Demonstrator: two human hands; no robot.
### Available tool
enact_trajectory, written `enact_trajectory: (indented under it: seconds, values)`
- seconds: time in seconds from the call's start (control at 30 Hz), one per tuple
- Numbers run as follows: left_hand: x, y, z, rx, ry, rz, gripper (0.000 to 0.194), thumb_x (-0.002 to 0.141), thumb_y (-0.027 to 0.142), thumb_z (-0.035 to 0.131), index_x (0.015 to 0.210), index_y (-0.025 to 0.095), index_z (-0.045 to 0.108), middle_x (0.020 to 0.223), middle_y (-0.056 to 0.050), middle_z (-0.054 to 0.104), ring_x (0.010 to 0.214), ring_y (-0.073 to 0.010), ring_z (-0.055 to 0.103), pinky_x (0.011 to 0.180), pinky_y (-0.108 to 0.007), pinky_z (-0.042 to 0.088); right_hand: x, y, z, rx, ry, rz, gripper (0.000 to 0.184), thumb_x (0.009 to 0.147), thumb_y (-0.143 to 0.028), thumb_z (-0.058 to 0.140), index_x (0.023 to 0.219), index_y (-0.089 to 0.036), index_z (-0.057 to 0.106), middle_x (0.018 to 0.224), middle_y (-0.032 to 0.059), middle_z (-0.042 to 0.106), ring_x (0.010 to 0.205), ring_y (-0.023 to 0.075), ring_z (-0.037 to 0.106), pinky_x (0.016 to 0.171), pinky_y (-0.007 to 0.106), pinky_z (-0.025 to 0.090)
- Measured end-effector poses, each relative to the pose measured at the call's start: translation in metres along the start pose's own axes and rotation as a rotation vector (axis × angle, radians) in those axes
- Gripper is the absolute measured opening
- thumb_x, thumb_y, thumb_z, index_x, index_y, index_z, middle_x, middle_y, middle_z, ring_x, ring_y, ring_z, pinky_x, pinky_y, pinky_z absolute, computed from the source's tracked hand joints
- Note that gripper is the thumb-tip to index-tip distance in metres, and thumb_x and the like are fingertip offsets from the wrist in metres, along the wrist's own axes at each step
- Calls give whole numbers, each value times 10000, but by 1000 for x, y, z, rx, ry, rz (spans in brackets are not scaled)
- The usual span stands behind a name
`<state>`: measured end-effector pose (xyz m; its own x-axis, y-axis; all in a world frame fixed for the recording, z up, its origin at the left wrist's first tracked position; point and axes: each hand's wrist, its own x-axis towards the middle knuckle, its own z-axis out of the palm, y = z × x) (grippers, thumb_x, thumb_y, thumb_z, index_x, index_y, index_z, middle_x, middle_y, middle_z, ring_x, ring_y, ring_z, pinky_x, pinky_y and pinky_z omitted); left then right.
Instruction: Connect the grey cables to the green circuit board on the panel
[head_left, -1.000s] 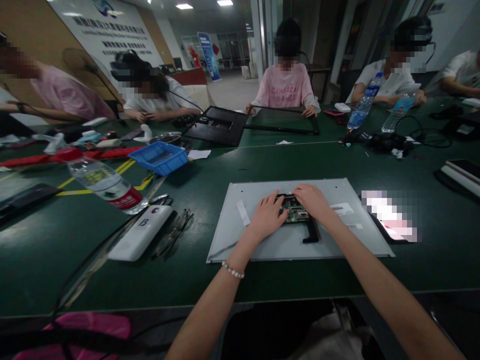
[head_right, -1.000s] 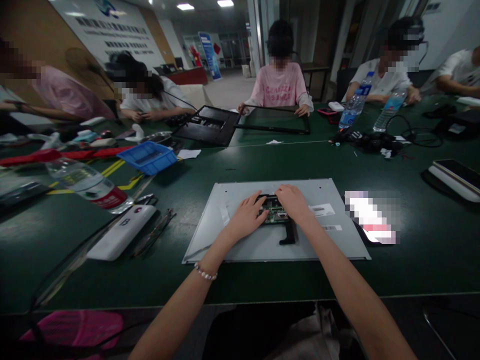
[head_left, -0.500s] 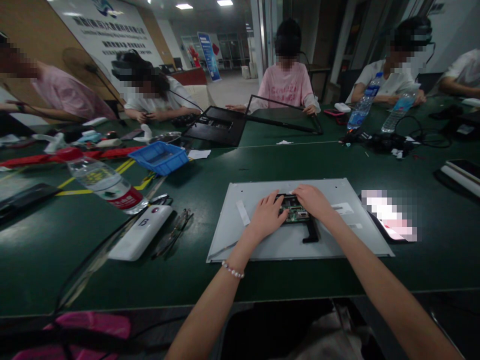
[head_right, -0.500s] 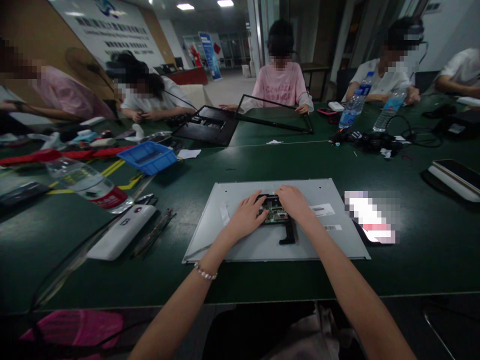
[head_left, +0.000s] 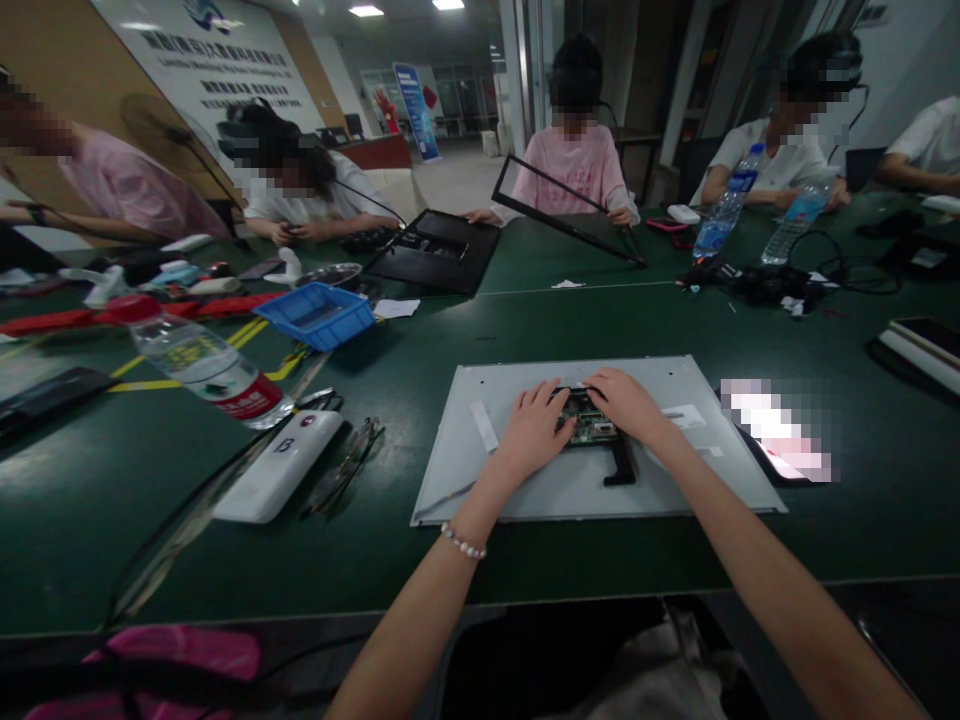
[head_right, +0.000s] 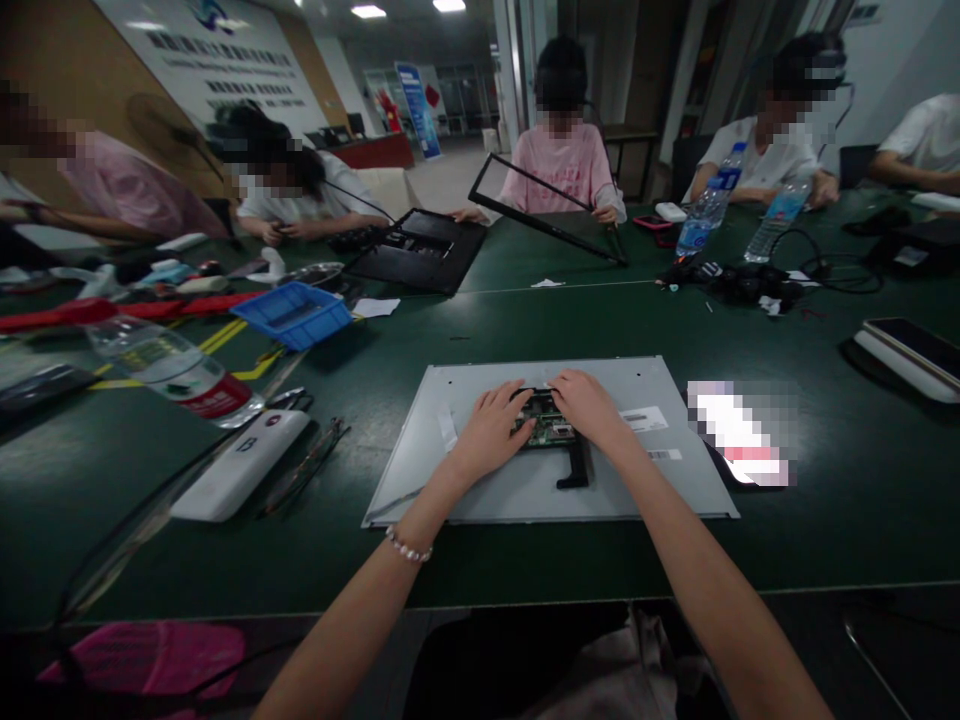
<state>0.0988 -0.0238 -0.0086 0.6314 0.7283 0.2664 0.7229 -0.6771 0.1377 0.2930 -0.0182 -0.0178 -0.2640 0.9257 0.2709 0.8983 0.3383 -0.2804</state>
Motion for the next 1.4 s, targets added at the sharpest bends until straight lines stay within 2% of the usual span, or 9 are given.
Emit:
enact_trajectory:
  seconds: [0.27, 0.43, 0.53, 0.63, 0.8, 1.03, 1.13, 1.3, 1.4]
  values:
    - [1, 4, -9, 11, 1, 67, 368, 910, 296, 420, 1269, 215, 438, 1369, -75, 427, 1304, -242, 318, 1092, -500, 190, -10, 0, -14, 60, 37, 17, 301, 886, -196, 433, 1120, -159, 619, 1089, 95, 649, 1055, 212, 558, 953, 353, 393]
    - [-1, 11, -19, 4, -40, 240, 367, 932, 321, 400, 1281, 215, 438, 1391, -74, 403, 1340, -222, 265, 1112, -459, 167, -26, 20, -34, 141, 78, 141, 344, 861, -221, 447, 1170, -169, 589, 1143, 98, 626, 1025, 208, 579, 925, 345, 421]
    - [-2, 14, -19, -1, -82, 346, 415, 921, 352, 437, 1311, 213, 411, 1408, -69, 384, 1351, -216, 243, 1108, -416, 200, -37, 42, -36, 123, -48, 288, 352, 817, -267, 510, 1127, -137, 614, 1052, 126, 650, 891, 214, 620, 837, 339, 456]
    - [-3, 16, -15, -4, -119, 386, 456, 910, 363, 463, 1335, 217, 387, 1415, -60, 378, 1344, -221, 258, 1095, -400, 234, -44, 57, -34, 95, -170, 331, 372, 755, -349, 583, 1046, -128, 652, 983, 138, 653, 855, 232, 619, 770, 332, 463]
    - [-3, 15, -9, -28, -151, 390, 430, 916, 321, 451, 1329, 214, 395, 1392, -44, 410, 1322, -201, 302, 1086, -362, 260, -48, 59, -35, 122, -262, 290, 369, 654, -299, 639, 993, -156, 660, 921, 96, 652, 824, 214, 615, 719, 307, 458]
    - [-2, 16, -9, -93, -178, 350, 421, 905, 283, 457, 1321, 252, 392, 1378, -24, 432, 1300, -187, 345, 1077, -366, 285, -48, 49, -36, 248, -278, 314, 197, 654, -205, 571, 816, -184, 681, 793, 41, 683, 733, 184, 629, 658, 278, 464]
    - [-2, 16, -10, -104, -179, 349, 420, 903, 272, 459, 1318, 243, 395, 1375, -28, 433, 1297, -191, 350, 1075, -367, 288, -48, 48, -38, 269, -269, 331, 217, 652, -214, 578, 837, -179, 686, 807, 45, 689, 738, 184, 632, 662, 276, 468]
    - [-2, 16, -11, -109, -178, 355, 417, 906, 273, 462, 1317, 233, 401, 1371, -33, 435, 1292, -189, 355, 1068, -351, 297, -52, 52, -43, 225, -307, 331, 295, 641, -327, 636, 893, -185, 690, 852, 57, 685, 783, 205, 629, 691, 297, 470]
    - [-3, 15, -11, -109, -179, 352, 420, 905, 271, 464, 1318, 237, 398, 1369, -33, 438, 1290, -191, 359, 1063, -357, 301, -58, 55, -43, 267, -312, 336, 341, 625, -299, 636, 941, -181, 680, 879, 57, 686, 802, 196, 633, 702, 288, 476]
